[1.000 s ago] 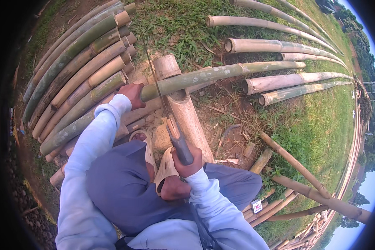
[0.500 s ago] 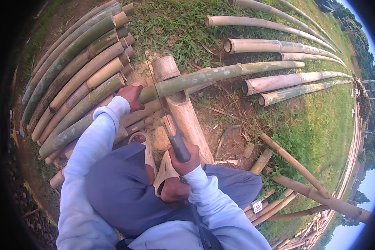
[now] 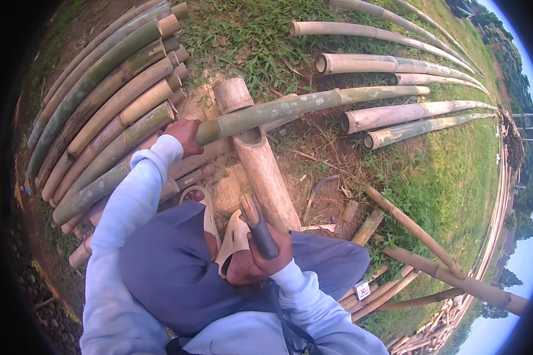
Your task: The person sits on the ground and uses a hand saw to cut long bamboo poles into shorter segments. They repeatedly position each pole on a wooden support, saw through it, and stack the cut pieces. The task continues with multiple poles being processed in the same manner.
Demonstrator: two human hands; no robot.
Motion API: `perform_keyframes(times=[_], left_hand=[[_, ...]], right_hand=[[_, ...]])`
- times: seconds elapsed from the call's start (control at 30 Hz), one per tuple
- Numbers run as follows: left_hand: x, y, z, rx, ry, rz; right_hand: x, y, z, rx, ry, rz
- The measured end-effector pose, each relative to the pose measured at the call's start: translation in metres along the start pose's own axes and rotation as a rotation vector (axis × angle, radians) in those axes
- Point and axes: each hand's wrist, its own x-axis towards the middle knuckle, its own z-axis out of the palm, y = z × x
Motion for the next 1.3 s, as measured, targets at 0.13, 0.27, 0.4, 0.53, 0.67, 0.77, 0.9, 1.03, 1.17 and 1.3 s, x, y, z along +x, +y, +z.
perform_keyframes(times=[0.13, 0.27, 0.4, 0.53, 0.67, 0.77, 0.9, 1.03, 1.17, 1.3], left_hand=[[0.003, 0.008, -0.005, 0.035, -0.006, 0.001], [-0.002, -0.006, -0.001, 0.005, 0.045, 0.003], [-0.002, -0.002, -0.002, -0.007, -0.001, -0.009], [-0.004, 0.000, 0.004, -0.025, -0.006, -0.019], [0.005, 0.004, -0.006, 0.005, -0.036, -0.009], [-0.002, 0.002, 0.003, 0.022, 0.067, 0.050], [0.010, -0.010, -0.006, -0.030, 0.004, 0.039], [0.006, -0.012, 0.002, -0.107, -0.063, 0.047], [0.011, -0.011, -0.003, -0.125, -0.069, 0.072], [0.011, -0.008, 0.001, -0.019, 0.012, 0.076]], right_hand=[[0.079, 0.008, 0.025, 0.195, 0.062, -0.002], [-0.007, 0.003, 0.005, 0.071, 0.043, 0.020], [-0.079, -0.017, -0.025, 0.022, -0.011, 0.045], [-0.013, 0.004, -0.003, 0.007, -0.003, 0.062], [0.078, 0.005, 0.026, 0.143, 0.059, -0.005], [0.067, 0.013, 0.029, 0.191, 0.059, 0.021], [-0.024, -0.006, 0.008, 0.004, 0.010, 0.022], [-0.081, 0.003, -0.011, -0.070, 0.004, -0.053], [-0.027, -0.015, -0.004, -0.056, 0.071, 0.033], [0.000, -0.003, 0.002, -0.032, 0.099, 0.003]])
